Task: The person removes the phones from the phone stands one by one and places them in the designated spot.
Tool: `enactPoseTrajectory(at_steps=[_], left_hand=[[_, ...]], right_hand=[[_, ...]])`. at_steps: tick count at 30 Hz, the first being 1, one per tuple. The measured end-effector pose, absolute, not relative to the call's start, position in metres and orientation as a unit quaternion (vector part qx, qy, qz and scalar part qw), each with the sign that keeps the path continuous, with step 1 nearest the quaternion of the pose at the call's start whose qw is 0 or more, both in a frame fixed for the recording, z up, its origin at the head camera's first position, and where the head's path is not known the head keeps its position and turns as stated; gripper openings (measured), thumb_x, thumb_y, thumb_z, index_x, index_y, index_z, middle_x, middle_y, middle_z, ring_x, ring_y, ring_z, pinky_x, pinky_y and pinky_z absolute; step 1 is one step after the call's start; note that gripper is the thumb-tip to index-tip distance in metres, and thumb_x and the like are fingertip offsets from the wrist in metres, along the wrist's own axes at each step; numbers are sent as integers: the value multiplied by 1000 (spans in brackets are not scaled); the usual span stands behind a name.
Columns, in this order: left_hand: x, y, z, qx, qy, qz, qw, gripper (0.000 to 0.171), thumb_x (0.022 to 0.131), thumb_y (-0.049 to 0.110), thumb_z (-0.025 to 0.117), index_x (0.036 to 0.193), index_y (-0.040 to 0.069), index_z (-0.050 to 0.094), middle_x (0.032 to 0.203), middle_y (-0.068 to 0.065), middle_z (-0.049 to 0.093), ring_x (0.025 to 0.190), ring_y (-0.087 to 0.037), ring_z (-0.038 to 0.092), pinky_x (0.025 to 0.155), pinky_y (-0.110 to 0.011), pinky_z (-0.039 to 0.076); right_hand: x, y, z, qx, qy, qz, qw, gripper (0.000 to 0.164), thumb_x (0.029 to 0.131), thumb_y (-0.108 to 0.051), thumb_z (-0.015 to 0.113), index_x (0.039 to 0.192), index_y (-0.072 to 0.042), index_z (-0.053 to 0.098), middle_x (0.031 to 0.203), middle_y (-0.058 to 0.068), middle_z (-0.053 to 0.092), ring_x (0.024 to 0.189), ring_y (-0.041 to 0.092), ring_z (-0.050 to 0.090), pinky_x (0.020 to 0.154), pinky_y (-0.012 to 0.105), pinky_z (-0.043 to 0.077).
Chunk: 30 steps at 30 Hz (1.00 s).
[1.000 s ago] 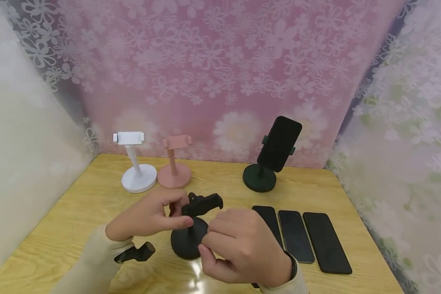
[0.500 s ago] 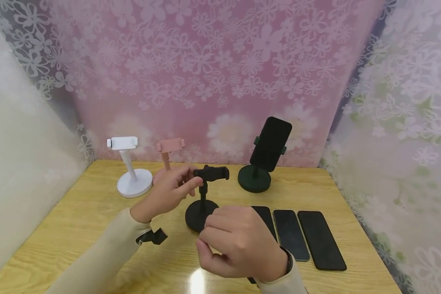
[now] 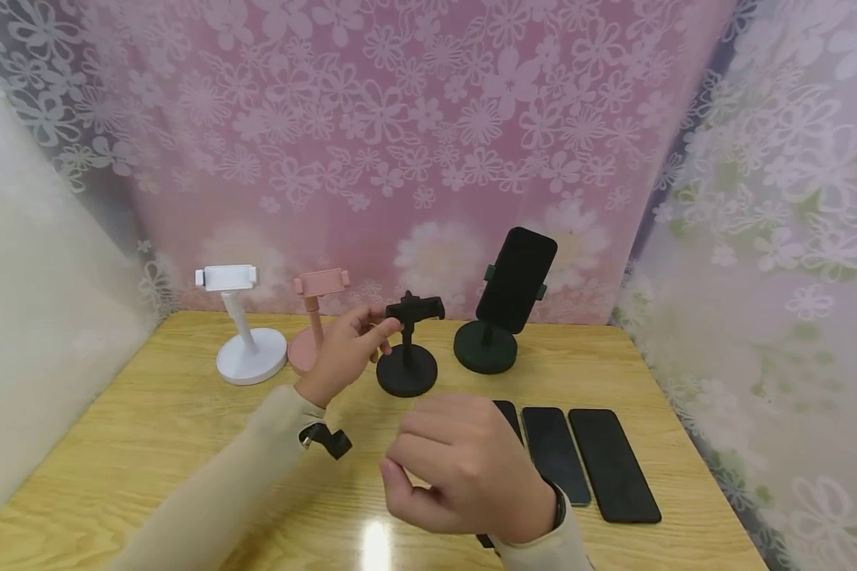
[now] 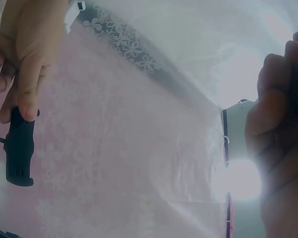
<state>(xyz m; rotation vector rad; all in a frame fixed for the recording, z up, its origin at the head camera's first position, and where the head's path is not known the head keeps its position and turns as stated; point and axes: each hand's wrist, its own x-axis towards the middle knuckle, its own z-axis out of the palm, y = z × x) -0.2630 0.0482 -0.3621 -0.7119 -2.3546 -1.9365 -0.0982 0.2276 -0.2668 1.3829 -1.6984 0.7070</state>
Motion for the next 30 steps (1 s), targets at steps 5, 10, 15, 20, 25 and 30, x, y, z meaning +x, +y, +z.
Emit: enactPoseTrajectory(at_steps=[5, 10, 15, 20, 25, 30], left_hand=[[-278, 58, -368, -187, -720, -668, 10, 39, 102, 43, 65, 126, 13, 67, 105, -9, 70, 85, -41, 67, 67, -31, 56], [-288, 64, -370, -139, -665, -733, -22, 38, 104, 38, 62, 127, 8, 63, 116, -22, 65, 86, -26, 68, 72, -32, 58], [-295, 65, -365, -87, -609, -787, -52, 39, 103, 35, 63, 129, 5, 61, 131, -30, 59, 102, -26, 70, 80, -31, 60], [-296, 59, -365, -89, -615, -781, -60, 41, 102, 37, 64, 131, 8, 61, 129, -25, 62, 113, -36, 67, 81, -31, 61], [-287, 46, -362, -128, -655, -742, -73, 45, 107, 33, 58, 147, 13, 54, 120, -15, 68, 106, -31, 69, 79, -32, 61], [-268, 30, -349, -177, -674, -714, -66, 43, 109, 27, 57, 149, 14, 50, 113, -14, 69, 99, -32, 70, 79, -43, 61]], right_hand=[[-99, 229, -266, 548, -666, 296, 410, 37, 103, -13, 51, 68, -15, 60, 62, -6, 52, 53, 4, 43, 53, 13, 36], [-100, 230, -268, 539, -680, 290, 404, 36, 104, -14, 51, 69, -17, 60, 62, -8, 50, 53, 3, 41, 53, 13, 34], [-100, 231, -270, 532, -690, 278, 405, 36, 104, -15, 49, 69, -18, 59, 62, -9, 49, 53, 3, 42, 53, 13, 34], [-103, 229, -272, 533, -694, 276, 397, 35, 104, -15, 49, 70, -19, 60, 62, -10, 49, 53, 2, 41, 53, 13, 33], [-105, 227, -275, 525, -704, 283, 386, 35, 104, -15, 49, 70, -19, 59, 63, -10, 47, 54, 1, 39, 53, 11, 30], [-108, 226, -277, 519, -710, 286, 381, 36, 104, -15, 49, 69, -19, 56, 64, -11, 46, 54, 0, 37, 54, 11, 28]])
